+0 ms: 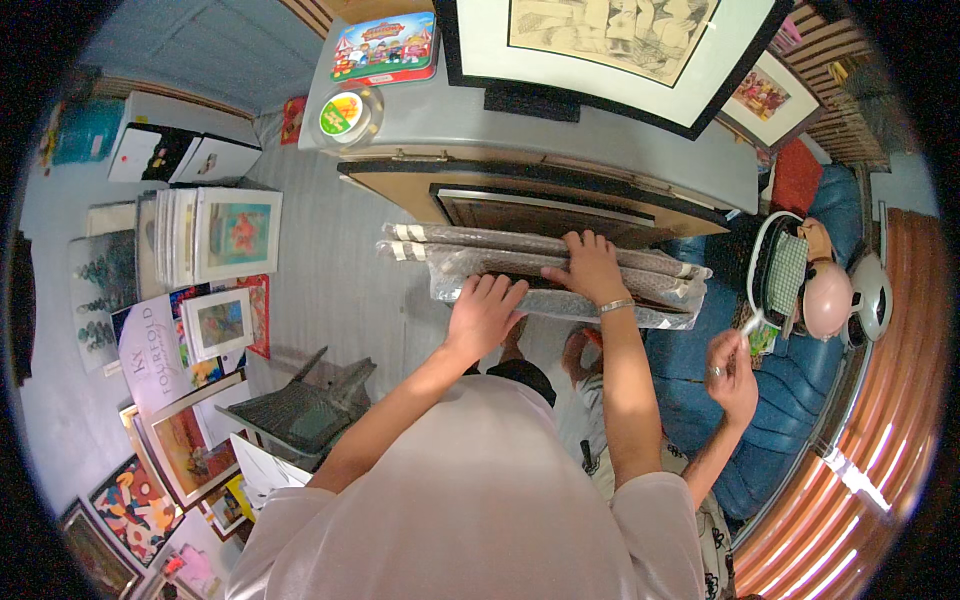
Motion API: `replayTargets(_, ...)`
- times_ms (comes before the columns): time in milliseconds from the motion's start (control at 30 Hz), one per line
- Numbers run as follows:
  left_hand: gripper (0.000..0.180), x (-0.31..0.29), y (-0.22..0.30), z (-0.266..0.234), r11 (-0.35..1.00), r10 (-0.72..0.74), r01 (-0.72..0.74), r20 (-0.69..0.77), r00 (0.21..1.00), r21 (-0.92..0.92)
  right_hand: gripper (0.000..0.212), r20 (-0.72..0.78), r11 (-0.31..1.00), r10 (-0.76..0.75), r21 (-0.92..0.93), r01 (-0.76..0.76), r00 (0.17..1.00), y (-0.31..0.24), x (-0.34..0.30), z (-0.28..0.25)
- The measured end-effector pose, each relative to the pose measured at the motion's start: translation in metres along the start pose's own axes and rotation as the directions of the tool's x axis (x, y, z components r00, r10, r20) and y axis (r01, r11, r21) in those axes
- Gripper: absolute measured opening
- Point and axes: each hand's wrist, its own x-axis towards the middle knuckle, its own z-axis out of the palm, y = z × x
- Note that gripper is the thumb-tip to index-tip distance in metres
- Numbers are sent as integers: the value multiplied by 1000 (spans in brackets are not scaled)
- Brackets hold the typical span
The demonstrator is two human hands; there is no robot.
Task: The person moves a wooden frame onto a workbench, retrieves a wooden panel, and places it into the frame. They then walk through the shop, pick up a framed artwork, and return to the workbench to insert the artwork into the frame.
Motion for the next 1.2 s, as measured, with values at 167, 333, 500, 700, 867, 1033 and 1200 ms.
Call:
replayTargets(167,45,7,-4,1,1000,-19,18,35,999,25,68,21,997,37,67,-39,999,3,3,0)
replayTargets(333,43,15,-6,3,998,-22,17,80,997,67,63,0,996,73,59,-73,997,2,6,-2)
replayTargets(500,44,23,-12,6,998,21,-21,1,1000,63,41,-144,711,-481,-642,288,865,13,5,-46)
replayTargets(700,44,41,-27,7,998,47,-45,-39,998,51,13,240,-355,-822,-925,-134,517,-8,50,-99)
replayTargets(867,51,65,-36,-7,1000,3,-1,65,998,-17,6,223,-236,-929,-972,-6,296,-46,123,-114)
replayTargets(1033,54,47,-32,-31,999,19,-12,-172,985,39,8,424,-499,-806,-862,-87,413,-68,182,-119)
replayTargets(1200,43,-54,-52,-4,924,-310,285,-65,948,-254,16,130,-168,-825,-986,-18,550,-99,254,-129)
